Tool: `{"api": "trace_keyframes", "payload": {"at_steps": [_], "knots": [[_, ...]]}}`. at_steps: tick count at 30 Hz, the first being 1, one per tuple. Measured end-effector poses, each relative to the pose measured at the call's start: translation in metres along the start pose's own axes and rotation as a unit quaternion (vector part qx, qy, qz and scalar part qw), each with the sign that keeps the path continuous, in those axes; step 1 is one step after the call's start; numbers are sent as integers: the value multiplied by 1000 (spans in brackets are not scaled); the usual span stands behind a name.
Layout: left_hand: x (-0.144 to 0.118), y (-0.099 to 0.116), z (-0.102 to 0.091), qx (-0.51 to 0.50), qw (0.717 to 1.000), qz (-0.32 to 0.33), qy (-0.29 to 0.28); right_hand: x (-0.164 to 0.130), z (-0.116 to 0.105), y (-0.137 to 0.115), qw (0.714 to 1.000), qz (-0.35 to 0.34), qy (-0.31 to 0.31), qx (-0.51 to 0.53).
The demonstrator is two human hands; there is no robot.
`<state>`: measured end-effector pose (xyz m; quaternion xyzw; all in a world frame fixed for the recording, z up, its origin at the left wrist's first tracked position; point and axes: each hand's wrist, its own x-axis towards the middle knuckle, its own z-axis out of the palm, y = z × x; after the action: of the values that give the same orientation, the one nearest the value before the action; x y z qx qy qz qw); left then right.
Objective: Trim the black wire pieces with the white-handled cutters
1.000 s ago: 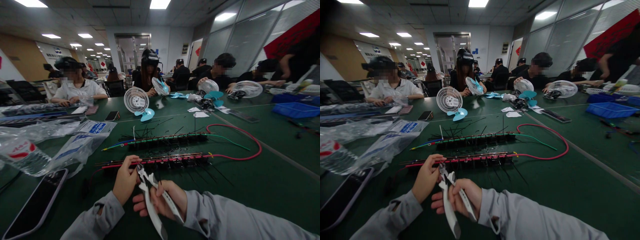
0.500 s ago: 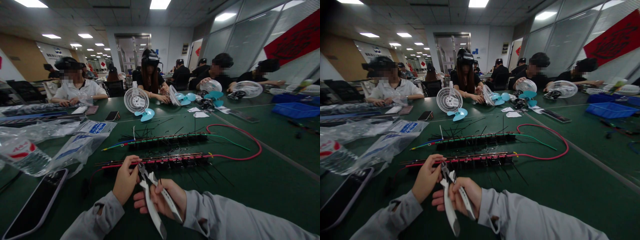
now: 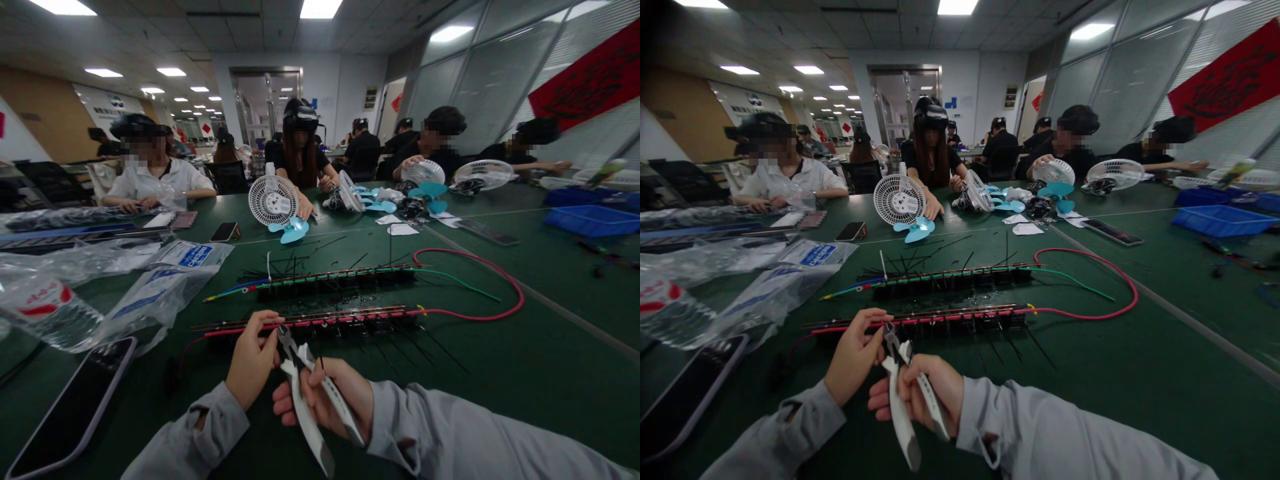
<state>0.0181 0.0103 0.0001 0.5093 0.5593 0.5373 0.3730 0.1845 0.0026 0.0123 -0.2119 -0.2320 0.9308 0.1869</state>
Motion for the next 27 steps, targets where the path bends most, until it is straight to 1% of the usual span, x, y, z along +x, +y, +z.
{"api": "trace_keyframes", "payload": {"at_steps": [9,15,22,27], "knots": [[-1,-1,0,7,1000,7,-3,1,0,0,1000,-3,-1,-4],[-1,-1,0,15,1000,9,-7,1,-2,1,999,0,22,-33],[-1,-2,0,18,1000,9,-5,2,-3,0,999,3,36,-25],[-1,-2,0,17,1000,12,-4,4,-4,1,998,0,19,-51]]}}
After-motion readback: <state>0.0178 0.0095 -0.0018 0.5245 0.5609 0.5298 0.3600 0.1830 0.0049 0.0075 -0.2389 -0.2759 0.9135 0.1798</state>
